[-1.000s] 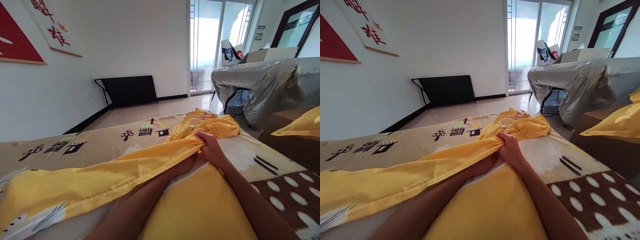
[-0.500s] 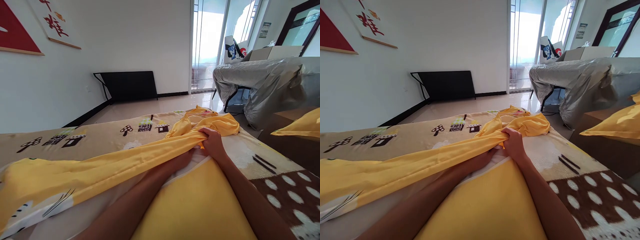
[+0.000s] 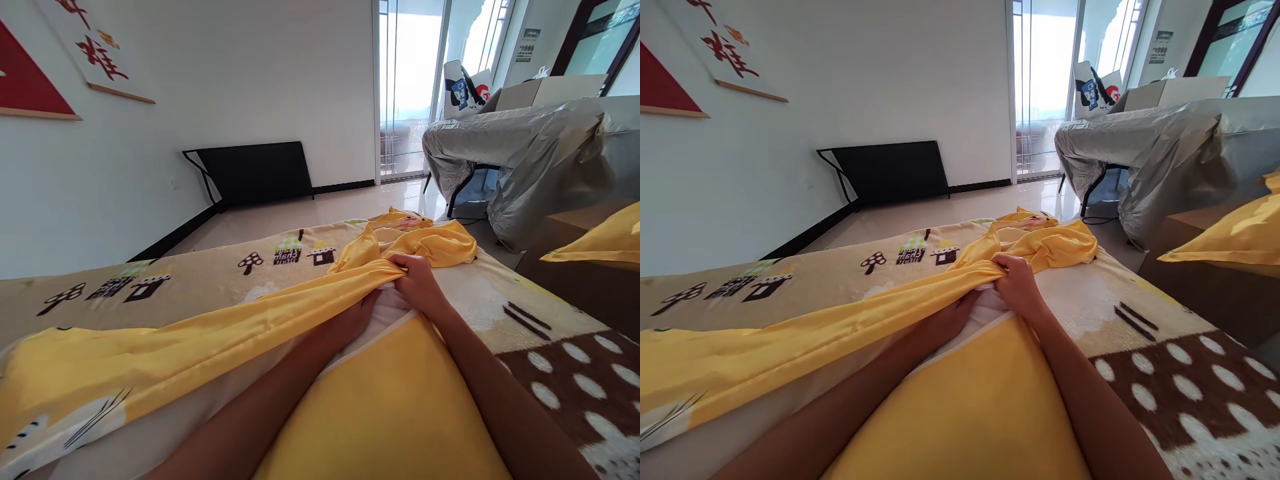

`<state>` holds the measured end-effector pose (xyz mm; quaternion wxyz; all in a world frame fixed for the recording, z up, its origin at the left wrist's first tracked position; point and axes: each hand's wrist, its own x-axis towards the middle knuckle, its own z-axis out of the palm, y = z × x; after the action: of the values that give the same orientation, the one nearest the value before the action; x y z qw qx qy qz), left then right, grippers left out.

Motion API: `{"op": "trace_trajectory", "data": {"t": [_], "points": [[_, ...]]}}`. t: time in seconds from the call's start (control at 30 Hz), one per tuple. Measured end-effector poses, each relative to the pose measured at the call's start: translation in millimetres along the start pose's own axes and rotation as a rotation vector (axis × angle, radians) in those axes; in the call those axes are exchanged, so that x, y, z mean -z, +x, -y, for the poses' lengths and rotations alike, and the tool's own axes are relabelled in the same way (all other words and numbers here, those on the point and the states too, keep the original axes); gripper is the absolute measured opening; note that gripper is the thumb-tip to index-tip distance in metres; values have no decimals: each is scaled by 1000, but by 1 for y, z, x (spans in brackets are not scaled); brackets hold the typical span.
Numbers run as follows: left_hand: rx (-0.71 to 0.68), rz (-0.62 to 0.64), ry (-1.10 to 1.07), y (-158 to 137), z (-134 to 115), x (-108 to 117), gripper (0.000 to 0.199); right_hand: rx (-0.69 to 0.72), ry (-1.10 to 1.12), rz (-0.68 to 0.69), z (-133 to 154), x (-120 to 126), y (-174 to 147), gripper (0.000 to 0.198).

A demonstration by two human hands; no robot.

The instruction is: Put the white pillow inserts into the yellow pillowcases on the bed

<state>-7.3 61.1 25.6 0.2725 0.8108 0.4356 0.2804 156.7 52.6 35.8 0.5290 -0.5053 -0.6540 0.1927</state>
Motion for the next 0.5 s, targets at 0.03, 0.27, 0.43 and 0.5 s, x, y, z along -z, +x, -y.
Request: {"op": "trace_trajectory", "data": {"t": [0.03, 0.27, 0.43, 0.5], "points": [[18, 2, -14, 1, -1, 0, 53, -11, 21, 6, 0, 0, 0, 20], [-18, 3, 50, -3, -8, 4, 51, -62, 124, 1, 4, 0, 0, 29], [-138, 108, 69, -2, -14, 7, 50, -71, 146, -10, 5, 0, -1, 38], [-126, 141, 34, 0, -14, 6, 49, -58, 160, 4, 6, 0, -2, 36]]}}
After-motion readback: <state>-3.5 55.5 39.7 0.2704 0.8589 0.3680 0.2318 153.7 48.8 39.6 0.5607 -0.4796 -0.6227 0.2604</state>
